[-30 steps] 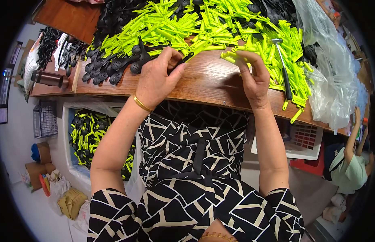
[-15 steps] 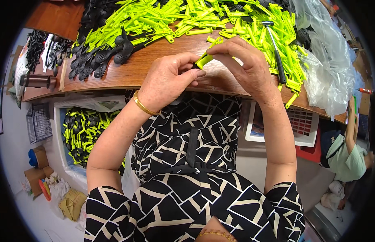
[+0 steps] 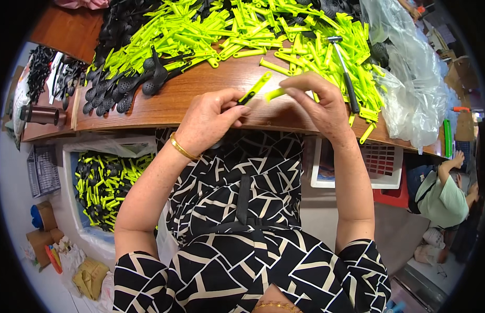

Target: The person assembles kitchen utensils by inserting neon green plastic handles into black slotted spoon heads. They use a hammer to tap the handles into place and place the finished spoons on the table. The process is repeated continuously with parts from large piles on the workbench.

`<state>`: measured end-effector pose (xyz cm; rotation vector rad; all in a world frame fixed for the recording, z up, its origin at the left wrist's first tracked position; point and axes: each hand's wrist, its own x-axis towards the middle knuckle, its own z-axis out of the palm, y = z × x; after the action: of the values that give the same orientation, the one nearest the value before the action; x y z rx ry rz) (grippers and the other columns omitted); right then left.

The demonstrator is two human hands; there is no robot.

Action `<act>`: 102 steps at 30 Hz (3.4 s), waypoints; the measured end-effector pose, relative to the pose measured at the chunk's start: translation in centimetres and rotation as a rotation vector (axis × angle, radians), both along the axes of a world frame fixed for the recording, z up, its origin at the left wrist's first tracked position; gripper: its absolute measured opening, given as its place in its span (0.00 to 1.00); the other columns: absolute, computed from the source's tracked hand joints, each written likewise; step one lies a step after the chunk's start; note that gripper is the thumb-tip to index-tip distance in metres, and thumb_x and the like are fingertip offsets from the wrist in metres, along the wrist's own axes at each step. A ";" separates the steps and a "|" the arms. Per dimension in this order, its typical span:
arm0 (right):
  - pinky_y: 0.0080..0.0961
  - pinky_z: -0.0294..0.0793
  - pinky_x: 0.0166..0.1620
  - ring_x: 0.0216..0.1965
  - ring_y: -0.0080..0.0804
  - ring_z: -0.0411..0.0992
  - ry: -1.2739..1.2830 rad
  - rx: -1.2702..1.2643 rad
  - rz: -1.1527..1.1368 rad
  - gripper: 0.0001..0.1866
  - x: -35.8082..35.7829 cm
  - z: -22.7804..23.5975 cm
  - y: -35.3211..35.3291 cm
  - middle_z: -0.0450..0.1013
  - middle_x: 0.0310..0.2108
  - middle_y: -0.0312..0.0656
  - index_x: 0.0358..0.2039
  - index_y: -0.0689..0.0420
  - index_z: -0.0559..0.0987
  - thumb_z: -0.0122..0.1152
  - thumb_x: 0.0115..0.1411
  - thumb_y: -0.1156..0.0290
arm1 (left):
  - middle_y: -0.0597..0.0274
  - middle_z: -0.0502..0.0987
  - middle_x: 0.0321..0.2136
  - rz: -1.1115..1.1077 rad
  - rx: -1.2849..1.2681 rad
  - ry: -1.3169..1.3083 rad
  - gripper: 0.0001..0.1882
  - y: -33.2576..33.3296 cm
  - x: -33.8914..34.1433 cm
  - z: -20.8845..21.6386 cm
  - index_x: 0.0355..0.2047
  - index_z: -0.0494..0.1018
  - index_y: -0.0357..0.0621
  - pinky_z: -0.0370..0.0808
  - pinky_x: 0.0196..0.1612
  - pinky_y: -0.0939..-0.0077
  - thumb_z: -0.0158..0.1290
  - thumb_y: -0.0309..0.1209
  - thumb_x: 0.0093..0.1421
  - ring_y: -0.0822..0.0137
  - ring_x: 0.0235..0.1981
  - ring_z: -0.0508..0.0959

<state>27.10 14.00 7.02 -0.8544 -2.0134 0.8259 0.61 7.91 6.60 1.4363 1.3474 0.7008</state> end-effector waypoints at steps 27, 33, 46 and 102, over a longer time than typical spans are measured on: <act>0.42 0.71 0.52 0.47 0.41 0.78 -0.846 0.397 -0.349 0.10 -1.2 -1.7 11.8 0.83 0.38 0.40 0.42 0.48 0.87 0.67 0.60 0.67 | 0.59 0.85 0.36 0.225 0.016 -0.339 0.10 4.4 -8.0 -4.9 0.48 0.77 0.37 0.80 0.40 0.81 0.55 0.32 0.75 0.75 0.34 0.84; 0.45 0.75 0.50 0.45 0.46 0.79 -0.627 0.434 -0.341 0.11 -1.6 -1.1 15.2 0.83 0.39 0.44 0.43 0.51 0.87 0.63 0.61 0.73 | 0.58 0.85 0.36 0.260 0.025 -0.343 0.11 4.3 -7.5 -4.1 0.49 0.76 0.32 0.82 0.43 0.79 0.55 0.29 0.75 0.76 0.35 0.84; 0.43 0.75 0.47 0.41 0.41 0.80 -0.701 0.255 -0.403 0.24 -7.1 -2.0 17.3 0.83 0.38 0.35 0.56 0.48 0.82 0.72 0.57 0.67 | 0.56 0.85 0.38 0.266 -0.027 -0.340 0.12 4.2 -7.5 -3.2 0.52 0.76 0.31 0.81 0.44 0.78 0.53 0.29 0.75 0.74 0.36 0.84; 0.20 0.78 0.47 0.44 0.20 0.77 0.365 -0.585 -0.178 0.16 -8.6 -0.6 0.6 0.79 0.43 0.34 0.52 0.59 0.82 0.71 0.64 0.78 | 0.51 0.83 0.49 0.049 -0.298 -0.568 0.16 0.4 -1.3 -0.7 0.61 0.71 0.35 0.81 0.49 0.76 0.50 0.28 0.77 0.67 0.46 0.86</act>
<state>18.54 14.62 6.45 -1.0886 -1.3671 1.3846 -0.68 8.30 5.93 0.8780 0.9880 0.8235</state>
